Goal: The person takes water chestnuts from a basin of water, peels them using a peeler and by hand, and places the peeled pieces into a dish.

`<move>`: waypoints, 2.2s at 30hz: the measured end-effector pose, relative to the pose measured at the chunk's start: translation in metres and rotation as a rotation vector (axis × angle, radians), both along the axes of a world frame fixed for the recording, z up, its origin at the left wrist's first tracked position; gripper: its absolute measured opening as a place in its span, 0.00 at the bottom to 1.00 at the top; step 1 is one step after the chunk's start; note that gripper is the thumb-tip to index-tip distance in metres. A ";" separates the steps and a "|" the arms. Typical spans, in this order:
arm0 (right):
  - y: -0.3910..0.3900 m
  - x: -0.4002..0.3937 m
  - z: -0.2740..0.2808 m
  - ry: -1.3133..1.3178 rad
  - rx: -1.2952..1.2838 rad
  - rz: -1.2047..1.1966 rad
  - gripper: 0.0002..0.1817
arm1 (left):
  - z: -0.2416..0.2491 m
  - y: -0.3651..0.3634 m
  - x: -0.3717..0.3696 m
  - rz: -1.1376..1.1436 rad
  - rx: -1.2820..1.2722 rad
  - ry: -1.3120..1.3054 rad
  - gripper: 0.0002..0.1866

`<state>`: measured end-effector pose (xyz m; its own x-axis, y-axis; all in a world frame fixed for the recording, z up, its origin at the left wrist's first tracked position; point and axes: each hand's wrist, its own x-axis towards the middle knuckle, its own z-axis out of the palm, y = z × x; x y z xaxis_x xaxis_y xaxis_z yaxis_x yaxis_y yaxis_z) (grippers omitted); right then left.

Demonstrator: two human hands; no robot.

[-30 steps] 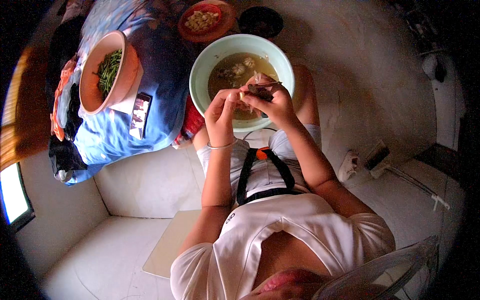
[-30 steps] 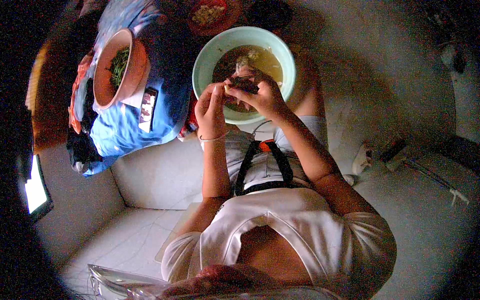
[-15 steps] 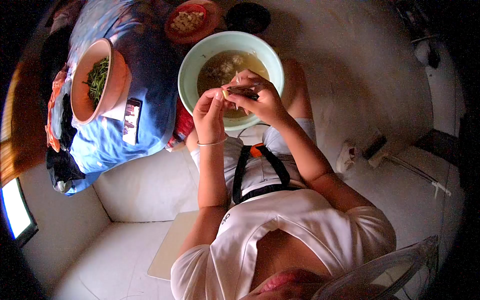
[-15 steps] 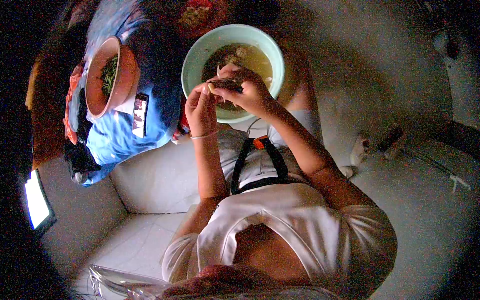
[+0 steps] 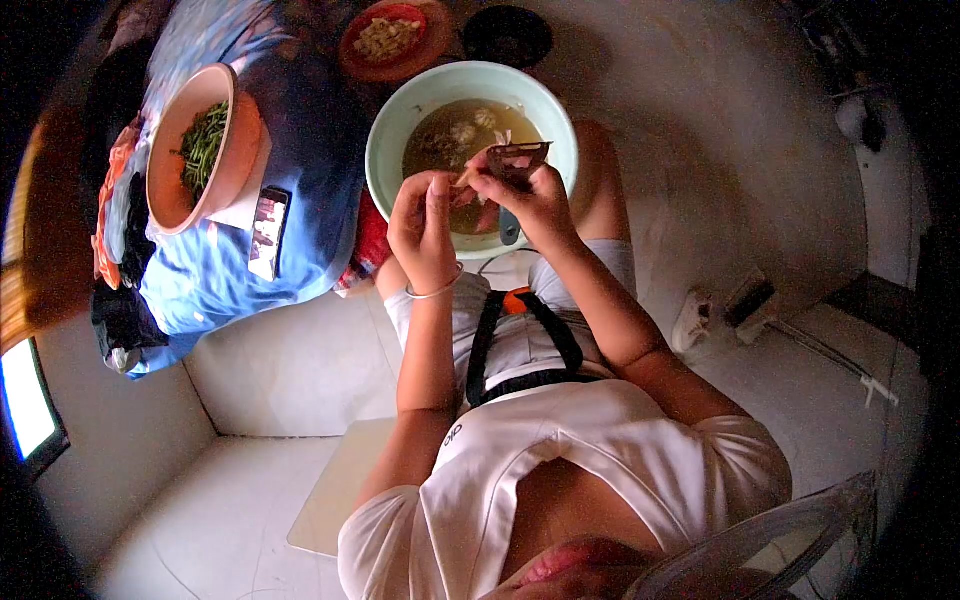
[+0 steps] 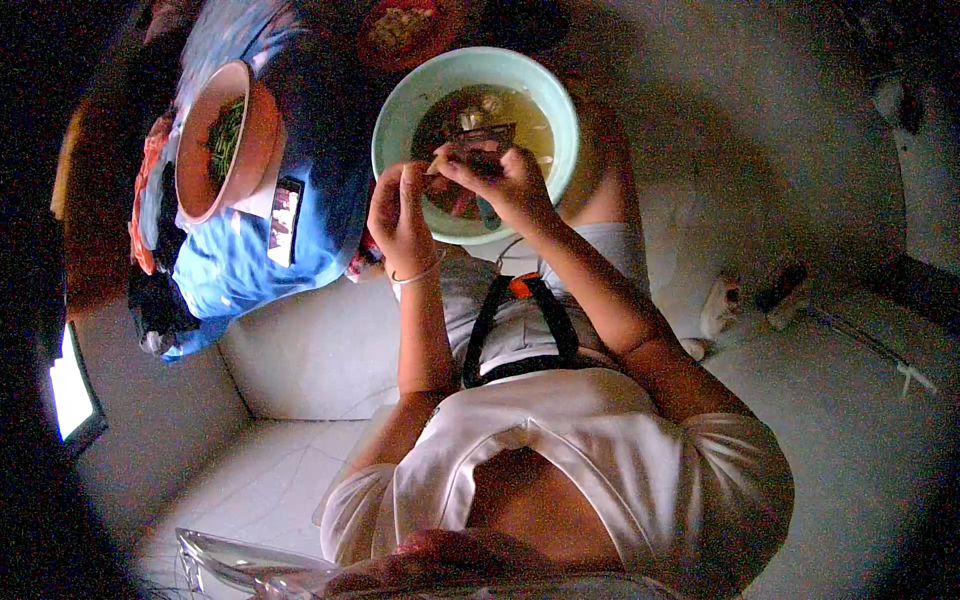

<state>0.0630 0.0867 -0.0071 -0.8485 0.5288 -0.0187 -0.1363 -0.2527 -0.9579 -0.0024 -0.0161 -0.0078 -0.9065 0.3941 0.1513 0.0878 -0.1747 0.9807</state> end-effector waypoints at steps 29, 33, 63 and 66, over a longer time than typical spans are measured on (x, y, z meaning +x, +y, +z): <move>0.010 0.010 0.001 -0.091 0.160 0.049 0.10 | 0.020 -0.017 -0.008 0.032 -0.336 0.508 0.09; 0.009 0.009 0.011 0.008 -0.086 0.101 0.14 | 0.024 -0.015 -0.009 0.046 -0.338 0.506 0.07; 0.016 0.007 0.007 0.030 -0.289 0.296 0.14 | -0.038 0.006 -0.044 -0.074 -0.132 0.064 0.03; 0.023 0.008 0.000 0.000 -0.245 0.238 0.14 | -0.119 0.025 -0.082 -0.194 -0.543 0.377 0.06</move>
<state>0.0709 0.1102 -0.0072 -0.9476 0.2959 -0.1205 -0.0460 -0.4996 -0.8650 -0.0844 0.0088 -0.1263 -0.7362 0.6531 0.1777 0.4566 0.2855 0.8426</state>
